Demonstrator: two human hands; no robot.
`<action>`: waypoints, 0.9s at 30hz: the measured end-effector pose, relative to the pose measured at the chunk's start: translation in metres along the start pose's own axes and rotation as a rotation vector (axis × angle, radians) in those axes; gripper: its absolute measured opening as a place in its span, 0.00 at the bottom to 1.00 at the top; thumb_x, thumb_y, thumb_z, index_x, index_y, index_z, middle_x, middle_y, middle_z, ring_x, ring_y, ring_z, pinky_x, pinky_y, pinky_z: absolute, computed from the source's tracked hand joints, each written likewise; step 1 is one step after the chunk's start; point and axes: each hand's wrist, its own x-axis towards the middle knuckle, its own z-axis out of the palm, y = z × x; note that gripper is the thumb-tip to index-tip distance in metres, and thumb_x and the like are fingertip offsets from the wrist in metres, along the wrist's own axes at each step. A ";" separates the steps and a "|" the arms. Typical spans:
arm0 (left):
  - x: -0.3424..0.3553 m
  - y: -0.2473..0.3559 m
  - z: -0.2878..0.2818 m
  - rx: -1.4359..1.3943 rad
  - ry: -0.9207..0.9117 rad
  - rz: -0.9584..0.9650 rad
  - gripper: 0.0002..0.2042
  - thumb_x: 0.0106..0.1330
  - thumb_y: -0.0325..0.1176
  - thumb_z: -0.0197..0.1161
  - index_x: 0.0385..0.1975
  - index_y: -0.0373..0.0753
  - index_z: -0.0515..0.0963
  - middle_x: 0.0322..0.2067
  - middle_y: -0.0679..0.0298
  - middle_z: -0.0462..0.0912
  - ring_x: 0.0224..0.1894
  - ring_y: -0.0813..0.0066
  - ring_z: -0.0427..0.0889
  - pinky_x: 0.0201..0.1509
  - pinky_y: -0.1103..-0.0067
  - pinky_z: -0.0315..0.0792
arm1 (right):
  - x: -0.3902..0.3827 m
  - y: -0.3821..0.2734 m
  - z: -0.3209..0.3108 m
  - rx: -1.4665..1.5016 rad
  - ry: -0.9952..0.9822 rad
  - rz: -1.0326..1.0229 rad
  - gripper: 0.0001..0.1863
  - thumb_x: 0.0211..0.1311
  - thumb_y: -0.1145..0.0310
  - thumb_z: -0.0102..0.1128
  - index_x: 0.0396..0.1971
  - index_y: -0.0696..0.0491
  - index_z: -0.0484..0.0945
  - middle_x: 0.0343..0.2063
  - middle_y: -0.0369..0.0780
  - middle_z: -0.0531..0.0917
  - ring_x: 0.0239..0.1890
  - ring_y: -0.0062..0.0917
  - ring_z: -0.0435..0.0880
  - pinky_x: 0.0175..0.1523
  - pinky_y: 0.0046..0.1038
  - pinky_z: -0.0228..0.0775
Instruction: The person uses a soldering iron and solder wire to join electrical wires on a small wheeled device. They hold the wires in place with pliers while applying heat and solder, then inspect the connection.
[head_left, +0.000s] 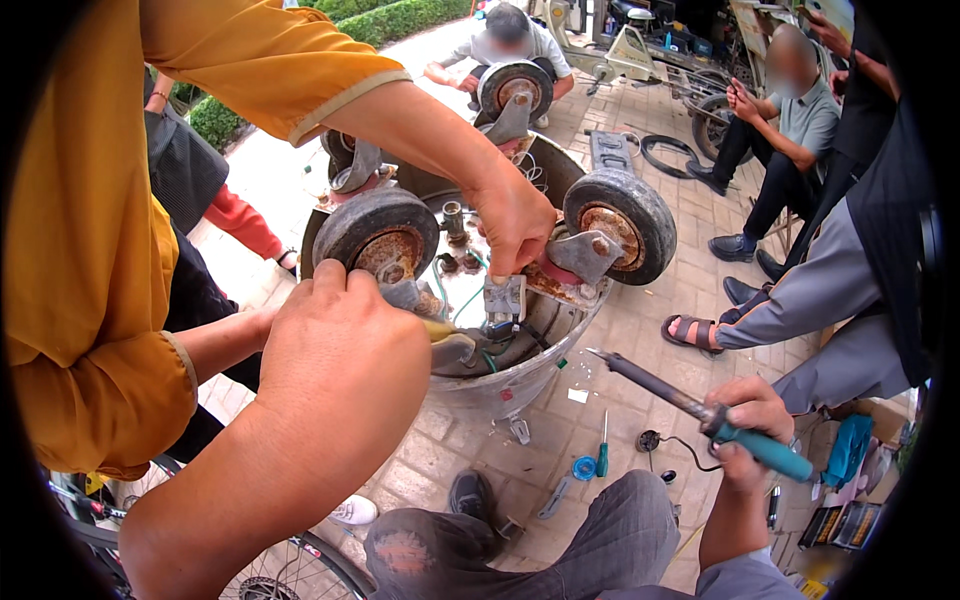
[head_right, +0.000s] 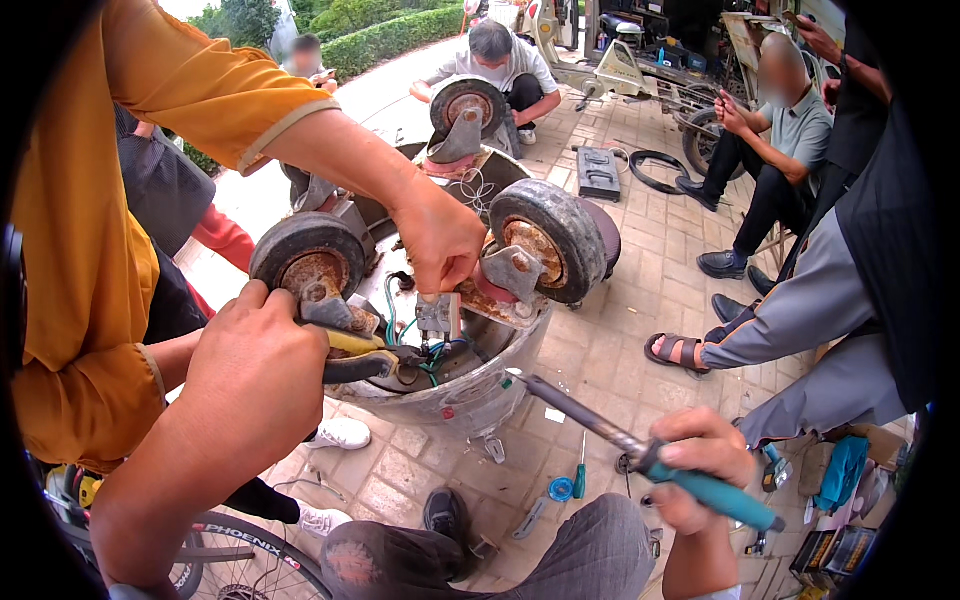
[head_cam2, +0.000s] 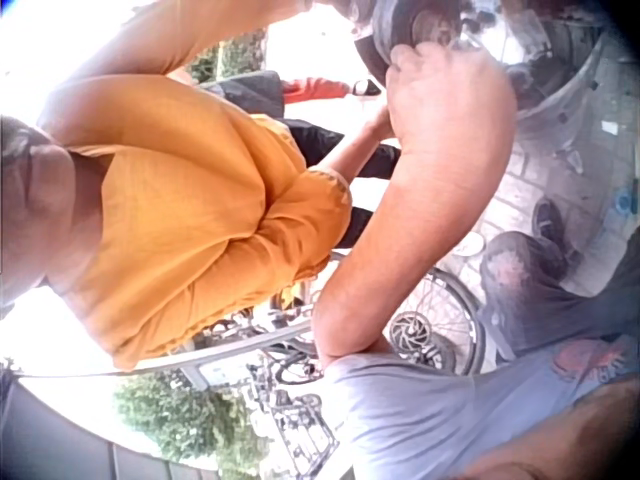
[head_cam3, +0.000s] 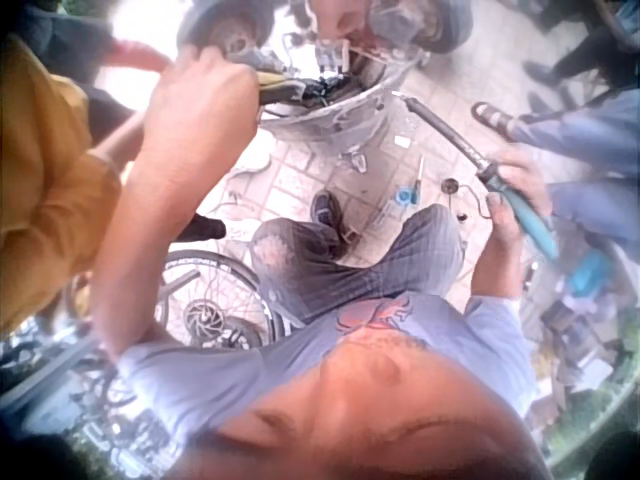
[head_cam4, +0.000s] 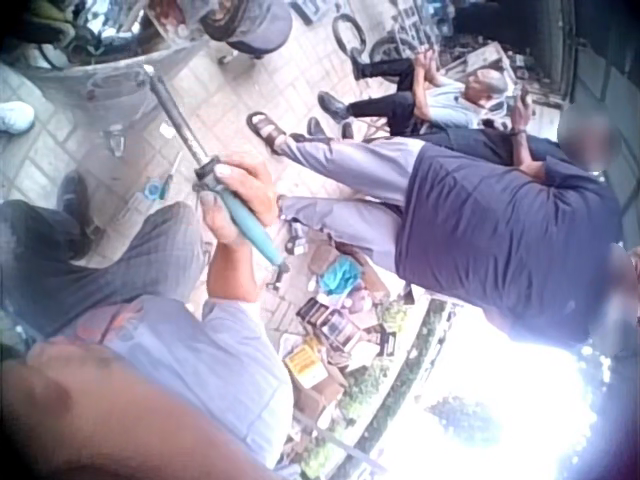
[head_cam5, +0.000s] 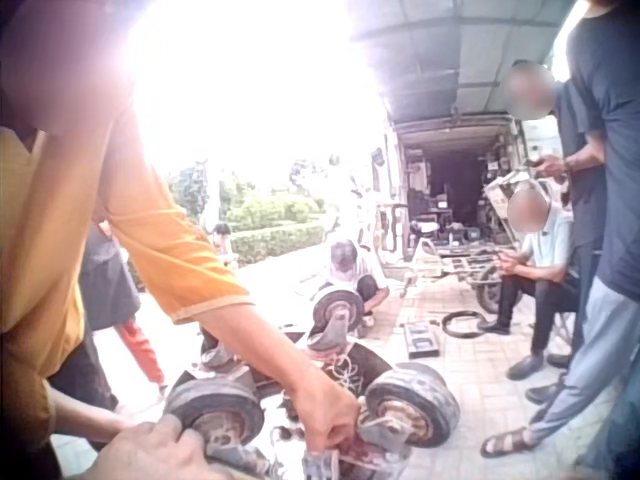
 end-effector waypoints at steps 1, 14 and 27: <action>0.000 0.001 0.001 0.000 0.015 -0.002 0.09 0.51 0.30 0.62 0.28 0.33 0.84 0.33 0.51 0.80 0.43 0.57 0.77 0.45 0.69 0.72 | -0.012 0.003 -0.008 0.062 0.069 0.065 0.17 0.55 0.63 0.67 0.42 0.53 0.76 0.30 0.46 0.77 0.26 0.29 0.77 0.31 0.27 0.72; -0.002 0.001 0.004 -0.006 0.057 -0.013 0.08 0.50 0.30 0.62 0.26 0.33 0.84 0.31 0.52 0.79 0.41 0.57 0.77 0.44 0.70 0.72 | -0.127 0.018 -0.076 0.379 0.770 0.674 0.20 0.63 0.57 0.53 0.49 0.54 0.72 0.28 0.40 0.79 0.25 0.24 0.72 0.30 0.26 0.66; -0.002 0.002 0.002 -0.006 0.044 -0.019 0.08 0.50 0.28 0.62 0.27 0.32 0.84 0.32 0.52 0.79 0.41 0.58 0.77 0.46 0.71 0.72 | -0.146 0.013 -0.060 0.340 0.712 0.759 0.20 0.61 0.60 0.56 0.48 0.56 0.72 0.29 0.43 0.82 0.23 0.28 0.79 0.29 0.29 0.72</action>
